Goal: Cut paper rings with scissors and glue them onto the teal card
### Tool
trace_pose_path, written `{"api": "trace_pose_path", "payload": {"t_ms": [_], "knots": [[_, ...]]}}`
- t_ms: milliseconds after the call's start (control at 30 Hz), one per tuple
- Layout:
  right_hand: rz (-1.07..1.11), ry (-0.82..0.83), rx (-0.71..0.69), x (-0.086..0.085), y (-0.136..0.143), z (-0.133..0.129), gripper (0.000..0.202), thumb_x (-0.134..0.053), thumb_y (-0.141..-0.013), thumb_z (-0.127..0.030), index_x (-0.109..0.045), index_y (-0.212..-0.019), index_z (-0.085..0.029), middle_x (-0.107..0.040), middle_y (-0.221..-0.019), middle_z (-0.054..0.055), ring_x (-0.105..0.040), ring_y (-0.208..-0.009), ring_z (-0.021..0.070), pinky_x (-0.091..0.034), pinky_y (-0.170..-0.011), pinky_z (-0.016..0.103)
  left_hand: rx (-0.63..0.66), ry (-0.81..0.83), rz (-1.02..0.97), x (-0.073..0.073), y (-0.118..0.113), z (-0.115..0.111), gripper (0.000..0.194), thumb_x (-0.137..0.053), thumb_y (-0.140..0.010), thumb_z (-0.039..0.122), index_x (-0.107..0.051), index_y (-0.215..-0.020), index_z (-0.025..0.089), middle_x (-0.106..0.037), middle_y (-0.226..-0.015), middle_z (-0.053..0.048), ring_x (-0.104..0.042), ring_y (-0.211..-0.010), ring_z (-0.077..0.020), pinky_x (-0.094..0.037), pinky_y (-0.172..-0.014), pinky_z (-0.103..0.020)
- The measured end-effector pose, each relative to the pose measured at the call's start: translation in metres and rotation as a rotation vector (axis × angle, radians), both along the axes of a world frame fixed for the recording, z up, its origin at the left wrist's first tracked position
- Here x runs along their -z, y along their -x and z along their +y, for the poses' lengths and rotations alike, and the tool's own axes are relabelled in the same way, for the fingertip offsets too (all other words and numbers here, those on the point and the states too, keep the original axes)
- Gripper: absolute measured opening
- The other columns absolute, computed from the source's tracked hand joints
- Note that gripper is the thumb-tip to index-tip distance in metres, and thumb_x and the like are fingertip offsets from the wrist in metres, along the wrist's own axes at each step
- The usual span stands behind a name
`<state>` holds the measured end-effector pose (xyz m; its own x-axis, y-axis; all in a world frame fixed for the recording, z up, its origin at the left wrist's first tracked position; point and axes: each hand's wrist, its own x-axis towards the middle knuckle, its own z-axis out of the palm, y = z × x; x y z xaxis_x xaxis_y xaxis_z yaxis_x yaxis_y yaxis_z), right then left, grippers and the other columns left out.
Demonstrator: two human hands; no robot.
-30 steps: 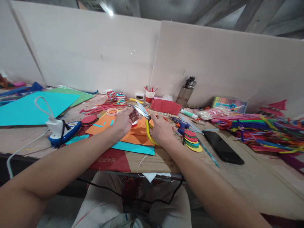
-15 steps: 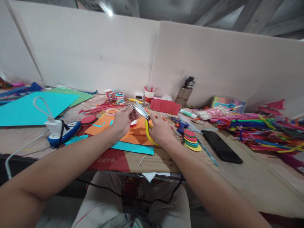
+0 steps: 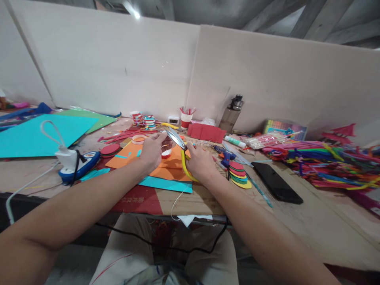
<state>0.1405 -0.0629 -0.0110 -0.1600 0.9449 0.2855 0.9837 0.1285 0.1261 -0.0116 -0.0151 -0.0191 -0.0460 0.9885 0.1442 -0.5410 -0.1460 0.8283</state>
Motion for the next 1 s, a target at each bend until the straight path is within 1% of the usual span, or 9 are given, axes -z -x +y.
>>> {"api": "trace_pose_path", "payload": {"t_ms": [100,267,433,633,833,1000], "knots": [[-0.001,0.030,0.013,-0.0016,0.0004,-0.0003,0.040,-0.041,-0.091,-0.030,-0.046,-0.130,-0.022,-0.064,-0.111,0.015,-0.066,-0.092,0.0288,-0.047,-0.075,0.037,-0.018,-0.017,0.041,-0.0003,-0.0005,-0.0004,0.018,-0.069,-0.076,0.029,-0.063,-0.072,0.012,-0.064,-0.067,-0.003,-0.060,-0.061,-0.0110,-0.048,-0.065,-0.026],[0.010,0.066,0.012,-0.0026,0.0007,-0.0003,0.039,-0.040,-0.091,-0.027,-0.046,-0.129,-0.021,-0.066,-0.108,0.015,-0.066,-0.091,0.0286,-0.048,-0.075,0.037,-0.067,-0.034,0.127,0.0000,-0.0003,0.0001,0.017,-0.071,-0.074,0.029,-0.064,-0.073,0.013,-0.066,-0.070,-0.004,-0.062,-0.065,-0.0128,-0.046,-0.061,-0.025],[0.014,0.055,0.009,-0.0013,0.0008,0.0002,0.036,-0.041,-0.091,-0.025,-0.048,-0.126,-0.021,-0.067,-0.105,0.014,-0.067,-0.090,0.0272,-0.048,-0.074,0.035,-0.065,-0.031,0.165,0.0004,0.0003,0.0013,0.016,-0.069,-0.075,0.028,-0.063,-0.072,0.013,-0.067,-0.072,-0.005,-0.063,-0.064,-0.0130,-0.046,-0.058,-0.024],[0.020,0.026,-0.004,0.0006,0.0010,0.0010,0.034,-0.045,-0.090,-0.027,-0.051,-0.122,-0.021,-0.068,-0.099,0.012,-0.068,-0.085,0.0268,-0.048,-0.069,0.033,-0.037,-0.010,0.134,0.0019,0.0012,0.0020,0.017,-0.068,-0.075,0.029,-0.065,-0.077,0.013,-0.068,-0.072,-0.005,-0.063,-0.064,-0.0128,-0.044,-0.053,-0.022],[0.027,0.032,-0.010,0.0017,0.0004,0.0008,0.033,-0.043,-0.090,-0.028,-0.050,-0.122,-0.022,-0.067,-0.101,0.012,-0.067,-0.087,0.0264,-0.047,-0.070,0.033,-0.102,-0.055,0.278,0.0014,0.0026,0.0040,0.017,-0.067,-0.075,0.028,-0.063,-0.069,0.013,-0.067,-0.066,-0.006,-0.063,-0.060,-0.0141,-0.044,-0.053,-0.023],[0.030,0.006,0.000,0.0043,-0.0008,0.0011,0.034,-0.041,-0.090,-0.031,-0.048,-0.122,-0.021,-0.065,-0.103,0.013,-0.067,-0.085,0.0274,-0.047,-0.068,0.034,-0.106,-0.125,0.398,0.0011,0.0035,0.0029,0.017,-0.063,-0.076,0.028,-0.062,-0.069,0.013,-0.068,-0.066,-0.006,-0.064,-0.061,-0.0141,-0.045,-0.054,-0.022]]}}
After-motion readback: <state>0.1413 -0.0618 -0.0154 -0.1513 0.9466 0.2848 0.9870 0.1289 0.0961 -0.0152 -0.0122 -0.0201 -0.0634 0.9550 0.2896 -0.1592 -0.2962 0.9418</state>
